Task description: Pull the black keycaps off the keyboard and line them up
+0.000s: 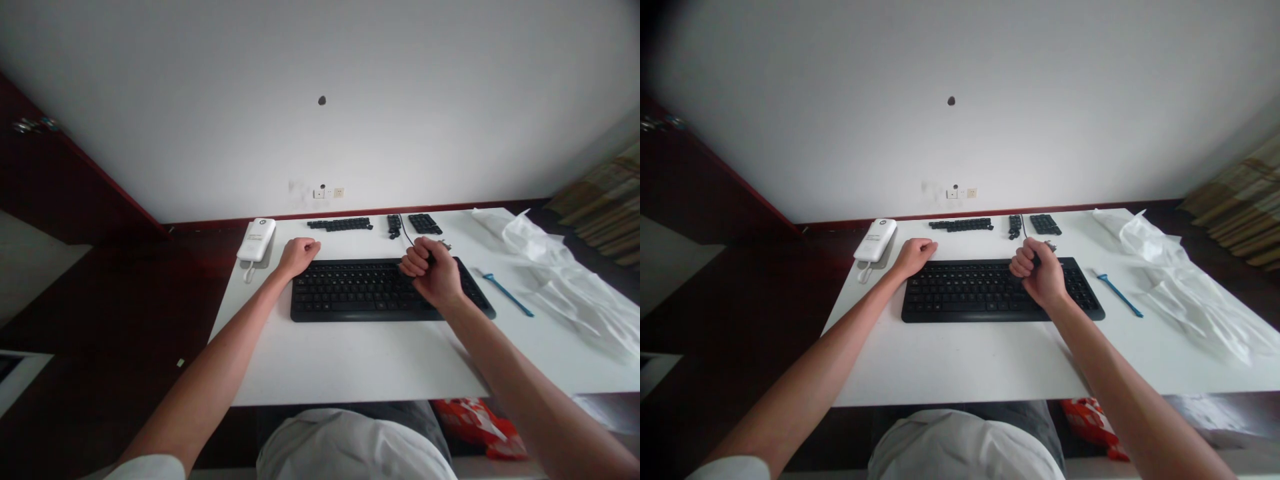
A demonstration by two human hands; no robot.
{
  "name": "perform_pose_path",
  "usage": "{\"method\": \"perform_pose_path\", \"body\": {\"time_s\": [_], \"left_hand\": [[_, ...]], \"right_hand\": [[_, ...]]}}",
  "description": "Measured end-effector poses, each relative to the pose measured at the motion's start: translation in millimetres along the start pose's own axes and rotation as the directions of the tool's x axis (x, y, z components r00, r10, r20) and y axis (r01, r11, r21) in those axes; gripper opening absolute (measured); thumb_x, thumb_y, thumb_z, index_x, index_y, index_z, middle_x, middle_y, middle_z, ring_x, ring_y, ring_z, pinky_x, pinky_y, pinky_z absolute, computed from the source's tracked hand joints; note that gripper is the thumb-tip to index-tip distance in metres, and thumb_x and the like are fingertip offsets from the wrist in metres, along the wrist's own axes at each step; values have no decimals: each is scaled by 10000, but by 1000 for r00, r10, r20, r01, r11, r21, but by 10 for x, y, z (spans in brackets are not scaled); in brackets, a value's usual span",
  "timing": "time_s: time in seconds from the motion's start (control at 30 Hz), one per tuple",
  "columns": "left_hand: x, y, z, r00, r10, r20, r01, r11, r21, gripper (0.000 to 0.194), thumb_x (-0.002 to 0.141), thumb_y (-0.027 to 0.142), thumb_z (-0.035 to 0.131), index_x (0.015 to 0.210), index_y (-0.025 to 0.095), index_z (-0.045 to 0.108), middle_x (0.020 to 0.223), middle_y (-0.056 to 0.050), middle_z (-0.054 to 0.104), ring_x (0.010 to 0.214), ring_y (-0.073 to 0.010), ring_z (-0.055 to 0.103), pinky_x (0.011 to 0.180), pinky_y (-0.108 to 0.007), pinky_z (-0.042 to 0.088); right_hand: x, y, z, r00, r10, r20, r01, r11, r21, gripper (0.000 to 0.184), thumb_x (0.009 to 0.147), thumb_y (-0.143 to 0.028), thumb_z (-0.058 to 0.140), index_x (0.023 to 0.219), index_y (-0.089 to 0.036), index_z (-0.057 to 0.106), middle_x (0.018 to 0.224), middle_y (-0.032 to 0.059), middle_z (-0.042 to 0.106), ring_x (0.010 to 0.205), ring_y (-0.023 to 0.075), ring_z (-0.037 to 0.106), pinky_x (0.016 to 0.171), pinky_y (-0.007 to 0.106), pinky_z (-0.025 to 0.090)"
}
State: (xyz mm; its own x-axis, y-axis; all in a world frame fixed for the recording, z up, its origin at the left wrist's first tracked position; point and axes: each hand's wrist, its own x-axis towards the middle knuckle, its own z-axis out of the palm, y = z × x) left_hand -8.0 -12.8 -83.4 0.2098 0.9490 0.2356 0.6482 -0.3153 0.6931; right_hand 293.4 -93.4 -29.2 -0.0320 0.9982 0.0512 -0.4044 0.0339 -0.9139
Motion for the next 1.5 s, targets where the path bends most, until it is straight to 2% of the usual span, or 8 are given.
{"method": "perform_pose_path", "body": {"time_s": [0.07,0.17,0.33,0.43,0.6,0.77,1.0,1.5], "left_hand": [[-2,2,-1,1000,-1,2,1,1000,2,466,919,457,498,603,199,271,634,37,230,635,-107,250,642,-301,196],[-1,5,-2,1000,2,1,-2,1000,4,463,919,457,495,598,198,282,634,33,231,637,-109,254,642,-306,193],[8,5,-2,1000,1,-1,-1,1000,22,455,917,447,488,596,198,284,629,30,241,635,-111,258,643,-312,186],[10,3,-1,1000,1,-3,-1,1000,30,455,913,446,491,594,199,281,629,32,235,634,-109,249,641,-312,181],[8,3,4,1000,14,-12,-13,1000,16,447,909,429,494,592,198,278,632,32,233,637,-107,246,641,-306,188],[7,-2,10,1000,12,-15,-11,1000,16,446,907,430,496,603,200,265,629,29,229,629,-109,248,637,-313,185],[0,8,8,1000,-1,-7,1,1000,22,446,917,443,486,618,204,257,636,25,227,633,-113,261,638,-319,179],[-2,36,3,999,-32,-11,32,999,25,455,912,447,496,614,203,253,632,23,232,638,-114,264,638,-318,190]], "right_hand": [[-3,-18,4,998,-57,-11,55,995,-86,439,902,-470,666,668,-248,367,601,-60,252,506,129,216,466,289,293],[-25,-33,-9,994,-106,-18,102,985,-139,425,896,-486,677,682,-252,394,599,-65,242,490,125,164,452,301,221],[-79,23,-22,995,-102,-2,102,994,-33,518,901,-380,631,559,-243,267,500,-70,149,443,113,97,449,317,108],[-101,89,20,995,-98,30,99,995,-27,532,891,-361,646,531,-242,272,489,-72,161,439,100,105,451,310,86],[-123,206,73,990,-104,96,115,985,-128,572,878,-406,703,521,-243,286,490,-75,199,438,81,158,452,289,105],[-112,311,32,985,-125,120,148,968,-203,565,906,-429,694,525,-240,321,500,-66,240,441,85,209,447,287,132],[-105,350,44,991,-91,98,114,959,-259,604,883,-488,716,516,-239,306,488,-64,248,450,83,204,437,272,137],[-99,354,95,987,-143,70,157,942,-298,608,876,-513,719,483,-246,340,443,-54,284,413,85,232,409,275,156]]}}
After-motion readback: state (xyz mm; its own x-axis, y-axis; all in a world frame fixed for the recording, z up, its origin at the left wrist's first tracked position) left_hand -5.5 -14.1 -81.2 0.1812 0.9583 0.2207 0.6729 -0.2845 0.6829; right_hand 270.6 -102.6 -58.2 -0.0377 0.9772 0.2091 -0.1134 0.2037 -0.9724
